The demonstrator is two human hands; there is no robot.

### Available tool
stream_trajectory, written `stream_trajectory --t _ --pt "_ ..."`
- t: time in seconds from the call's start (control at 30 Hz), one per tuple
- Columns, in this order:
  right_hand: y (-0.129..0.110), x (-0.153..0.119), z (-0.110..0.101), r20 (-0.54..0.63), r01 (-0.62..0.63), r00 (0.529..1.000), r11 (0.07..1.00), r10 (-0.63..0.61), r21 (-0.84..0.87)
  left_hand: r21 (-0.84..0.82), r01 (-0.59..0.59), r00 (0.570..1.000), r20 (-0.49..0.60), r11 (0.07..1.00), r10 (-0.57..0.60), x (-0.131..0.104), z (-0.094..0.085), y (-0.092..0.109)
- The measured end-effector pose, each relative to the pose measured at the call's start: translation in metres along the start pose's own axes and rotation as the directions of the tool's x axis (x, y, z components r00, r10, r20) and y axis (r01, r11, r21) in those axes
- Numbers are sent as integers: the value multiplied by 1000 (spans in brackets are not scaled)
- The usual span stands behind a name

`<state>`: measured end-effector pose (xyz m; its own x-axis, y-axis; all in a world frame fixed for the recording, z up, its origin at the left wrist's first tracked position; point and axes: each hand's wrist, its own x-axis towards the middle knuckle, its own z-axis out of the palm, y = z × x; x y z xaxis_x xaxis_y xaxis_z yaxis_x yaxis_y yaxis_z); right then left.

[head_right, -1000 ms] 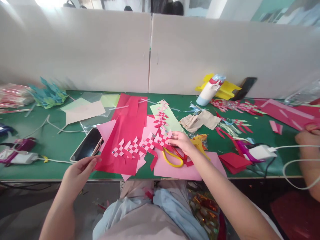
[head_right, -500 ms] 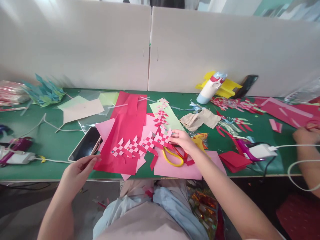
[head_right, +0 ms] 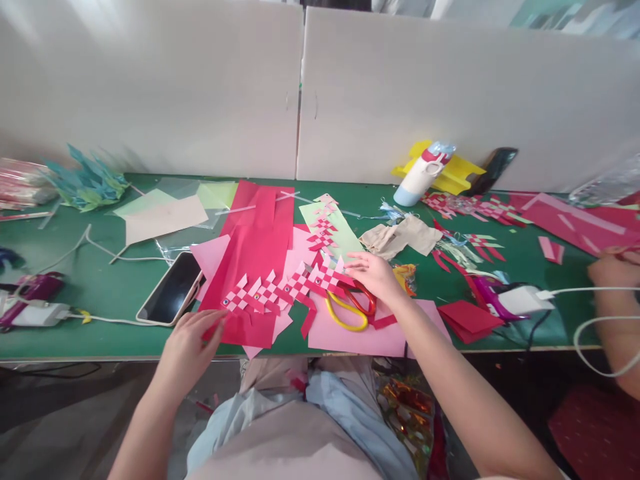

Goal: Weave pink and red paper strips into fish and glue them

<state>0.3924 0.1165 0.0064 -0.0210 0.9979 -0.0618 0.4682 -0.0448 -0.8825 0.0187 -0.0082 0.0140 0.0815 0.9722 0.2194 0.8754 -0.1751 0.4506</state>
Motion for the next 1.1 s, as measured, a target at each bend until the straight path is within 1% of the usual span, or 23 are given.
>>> stream_trajectory --t 0.07,0.13,0.17,0.23,0.27,0.3,0.33,0.37,0.43,0.47,0.53,0.7,0.77,0.83,0.9,0.97,1.0,1.03,1.1 --pt "-5 -5 -2 -58 65 995 980 -77 -186 79 -101 995 3 992 101 2 11 7" --pt "-13 -13 0 -110 107 981 914 -162 -390 172 -139 990 16 975 138 5 20 14" --pt "-18 -18 4 -102 134 973 870 -205 -475 214 -148 989 22 965 147 6 24 17" --pt "-28 -31 15 -46 206 956 774 -290 -598 276 -167 986 36 947 164 9 29 21" --pt "-31 -38 22 17 274 940 726 -340 -631 293 -179 984 42 939 174 10 31 22" --pt "-34 -45 31 93 355 915 675 -392 -646 302 -189 982 44 934 184 10 32 22" --pt "-36 -52 40 169 439 879 622 -445 -648 307 -195 981 46 931 191 11 34 22" --pt "-37 -57 49 227 497 850 579 -476 -647 308 -198 980 46 930 194 11 35 21" --pt "-37 -66 65 320 584 795 508 -516 -633 305 -200 980 49 931 195 12 36 20" --pt "-36 -70 72 341 611 773 483 -535 -627 301 -200 980 52 932 193 12 37 19" --pt "-33 -73 82 353 621 763 461 -541 -634 296 -198 980 55 935 190 13 38 18" --pt "-27 -76 91 329 591 787 483 -522 -646 294 -189 982 60 937 179 15 38 19" --pt "-28 -76 90 311 595 784 507 -537 -624 296 -190 982 66 936 178 16 37 19" --pt "-31 -75 84 257 590 783 547 -566 -594 297 -198 980 68 934 186 16 36 18" --pt "-32 -71 73 141 538 807 615 -574 -577 290 -197 980 51 936 190 16 35 17" --pt "-31 -63 56 -20 424 846 697 -532 -578 288 -148 987 -12 946 158 16 33 15" --pt "-29 -57 47 -86 372 854 718 -513 -588 291 -102 990 -60 951 125 16 32 14" --pt "-26 -52 37 -126 327 863 731 -489 -599 299 -46 990 -111 953 83 17 30 13" --pt "-19 -41 18 -161 267 877 738 -453 -620 326 69 982 -190 943 -6 17 29 12"
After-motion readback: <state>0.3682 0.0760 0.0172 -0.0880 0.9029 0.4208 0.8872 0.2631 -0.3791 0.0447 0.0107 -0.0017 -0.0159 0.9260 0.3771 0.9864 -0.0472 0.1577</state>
